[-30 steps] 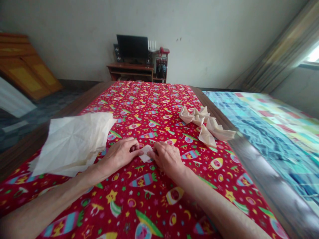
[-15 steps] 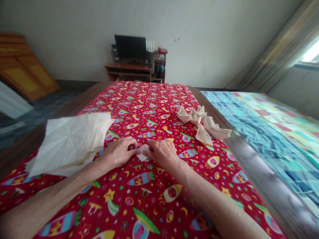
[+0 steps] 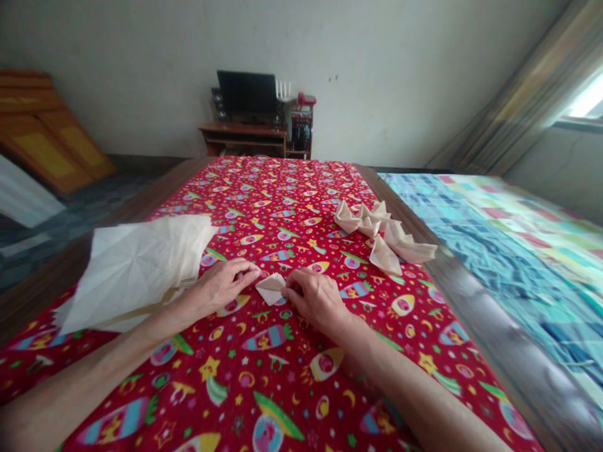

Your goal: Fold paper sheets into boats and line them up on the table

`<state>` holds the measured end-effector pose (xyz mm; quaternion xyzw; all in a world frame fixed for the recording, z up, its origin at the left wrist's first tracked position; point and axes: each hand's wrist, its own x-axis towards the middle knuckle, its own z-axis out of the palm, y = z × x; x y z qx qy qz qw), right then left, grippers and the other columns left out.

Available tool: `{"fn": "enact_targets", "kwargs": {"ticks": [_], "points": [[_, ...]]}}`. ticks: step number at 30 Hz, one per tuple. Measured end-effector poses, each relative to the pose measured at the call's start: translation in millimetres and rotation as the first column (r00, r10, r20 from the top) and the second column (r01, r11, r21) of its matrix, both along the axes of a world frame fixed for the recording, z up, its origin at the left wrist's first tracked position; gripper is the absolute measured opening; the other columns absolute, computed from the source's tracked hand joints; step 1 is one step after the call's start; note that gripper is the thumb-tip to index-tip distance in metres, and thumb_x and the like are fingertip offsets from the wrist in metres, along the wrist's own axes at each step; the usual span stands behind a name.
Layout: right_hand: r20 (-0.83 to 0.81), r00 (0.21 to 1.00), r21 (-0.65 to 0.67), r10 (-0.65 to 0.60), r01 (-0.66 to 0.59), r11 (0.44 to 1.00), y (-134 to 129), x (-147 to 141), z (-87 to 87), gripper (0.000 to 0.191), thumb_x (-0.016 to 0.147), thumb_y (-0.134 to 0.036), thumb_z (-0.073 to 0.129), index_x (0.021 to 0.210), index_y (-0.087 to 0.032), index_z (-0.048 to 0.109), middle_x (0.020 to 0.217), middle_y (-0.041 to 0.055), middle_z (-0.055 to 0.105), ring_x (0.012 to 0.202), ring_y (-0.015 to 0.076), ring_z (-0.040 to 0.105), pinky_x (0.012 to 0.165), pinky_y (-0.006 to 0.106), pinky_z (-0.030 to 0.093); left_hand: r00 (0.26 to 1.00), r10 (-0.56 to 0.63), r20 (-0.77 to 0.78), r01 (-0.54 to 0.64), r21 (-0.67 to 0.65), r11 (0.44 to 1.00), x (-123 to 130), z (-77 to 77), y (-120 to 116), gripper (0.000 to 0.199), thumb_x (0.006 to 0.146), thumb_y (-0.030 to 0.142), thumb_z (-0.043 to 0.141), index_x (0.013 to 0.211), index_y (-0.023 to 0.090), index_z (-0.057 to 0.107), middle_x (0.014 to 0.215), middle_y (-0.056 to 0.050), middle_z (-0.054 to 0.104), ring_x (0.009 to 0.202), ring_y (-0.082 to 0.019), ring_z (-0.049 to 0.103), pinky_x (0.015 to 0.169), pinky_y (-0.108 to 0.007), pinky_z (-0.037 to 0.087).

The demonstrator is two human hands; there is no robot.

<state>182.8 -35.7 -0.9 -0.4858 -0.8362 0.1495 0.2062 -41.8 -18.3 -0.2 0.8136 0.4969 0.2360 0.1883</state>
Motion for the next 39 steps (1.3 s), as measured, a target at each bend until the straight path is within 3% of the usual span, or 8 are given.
{"fn": "enact_targets", "kwargs": {"ticks": [4, 8, 11, 14, 17, 22, 27, 39], "points": [[-0.091, 0.992, 0.112, 0.086, -0.076, 0.991, -4, -1, -6.2, 0.014, 0.090, -0.028, 0.053, 0.081, -0.019, 0.059, 0.077, 0.0001, 0.059, 0.067, 0.0110, 0.051, 0.061, 0.021, 0.035, 1.000, -0.005, -0.002, 0.005, 0.036, 0.999, 6, 0.6, -1, 0.025, 0.090, 0.035, 0.046, 0.087, 0.019, 0.066, 0.083, -0.002, 0.065, 0.073, -0.014, 0.058, 0.068, -0.024, 0.042], [-0.038, 0.992, 0.249, 0.118, -0.105, 0.963, -7, -3, -7.4, 0.021, 0.093, -0.027, 0.045, 0.080, -0.019, 0.059, 0.077, 0.0022, 0.057, 0.068, 0.0124, 0.050, 0.061, 0.022, 0.036, 0.998, -0.056, 0.035, 0.058, -0.053, 0.997, 5, 0.5, 1, 0.025, 0.086, 0.039, 0.053, 0.080, 0.019, 0.068, 0.077, 0.001, 0.067, 0.071, -0.014, 0.059, 0.064, -0.022, 0.041], [-0.047, 0.992, 0.298, 0.118, -0.099, 0.949, -10, -3, -5.1, 0.018, 0.092, -0.027, 0.047, 0.080, -0.019, 0.058, 0.076, 0.0029, 0.057, 0.068, 0.0134, 0.050, 0.062, 0.024, 0.038, 0.996, -0.008, 0.093, 0.022, -0.143, 0.989, 5, 5.9, -2, 0.023, 0.084, 0.037, 0.057, 0.076, 0.019, 0.068, 0.065, 0.004, 0.064, 0.061, -0.012, 0.057, 0.058, -0.020, 0.039], [-0.177, 0.976, 0.264, 0.124, -0.074, 0.962, -11, -3, -0.4, 0.013, 0.090, -0.031, 0.053, 0.089, -0.019, 0.057, 0.083, 0.0038, 0.059, 0.076, 0.0153, 0.053, 0.069, 0.026, 0.042, 0.988, 0.032, 0.150, -0.014, -0.124, 0.992, 8, 13.5, -8, 0.016, 0.082, 0.030, 0.061, 0.075, 0.018, 0.068, 0.066, 0.004, 0.065, 0.060, -0.010, 0.057, 0.060, -0.020, 0.041], [-0.351, 0.934, 0.203, 0.067, 0.006, 0.979, -8, -6, 4.5, 0.020, 0.087, -0.034, 0.058, 0.100, -0.018, 0.056, 0.088, 0.0039, 0.061, 0.079, 0.0152, 0.055, 0.071, 0.026, 0.044, 0.981, -0.022, 0.190, 0.024, -0.008, 1.000, 14, 18.6, -13, 0.014, 0.082, 0.027, 0.062, 0.073, 0.018, 0.068, 0.071, 0.002, 0.066, 0.064, -0.011, 0.059, 0.063, -0.020, 0.042], [-0.436, 0.897, 0.043, 0.076, -0.063, 0.997, -5, -13, 11.4, 0.017, 0.087, -0.030, 0.057, 0.079, -0.018, 0.065, 0.073, 0.0013, 0.061, 0.066, 0.0118, 0.056, 0.061, 0.022, 0.042, 0.967, -0.112, 0.229, 0.080, 0.144, 0.986, 20, 18.5, -20, 0.008, 0.082, 0.024, 0.064, 0.081, 0.017, 0.067, 0.077, 0.000, 0.065, 0.069, -0.012, 0.060, 0.066, -0.020, 0.045], [-0.478, 0.875, 0.027, 0.078, -0.074, 0.997, -5, -15, 12.7, 0.020, 0.086, -0.032, 0.059, 0.075, -0.018, 0.067, 0.070, 0.0020, 0.062, 0.064, 0.0121, 0.056, 0.059, 0.022, 0.042, 0.967, -0.144, 0.212, 0.094, 0.231, 0.968, 20, 14.5, -21, 0.003, 0.081, 0.020, 0.066, 0.081, 0.016, 0.067, 0.078, -0.001, 0.064, 0.072, -0.012, 0.060, 0.067, -0.021, 0.045], [-0.554, 0.817, -0.115, -0.161, 0.117, 0.986, 1, -8, 11.4, 0.018, 0.083, -0.030, 0.057, 0.075, -0.016, 0.065, 0.066, 0.0001, 0.064, 0.058, 0.0115, 0.055, 0.054, 0.020, 0.041, 0.926, 0.006, 0.378, -0.067, 0.149, 0.987, 6, 16.8, -8, 0.008, 0.081, 0.023, 0.065, 0.075, 0.018, 0.067, 0.076, 0.000, 0.066, 0.073, -0.012, 0.061, 0.070, -0.022, 0.046]]}}
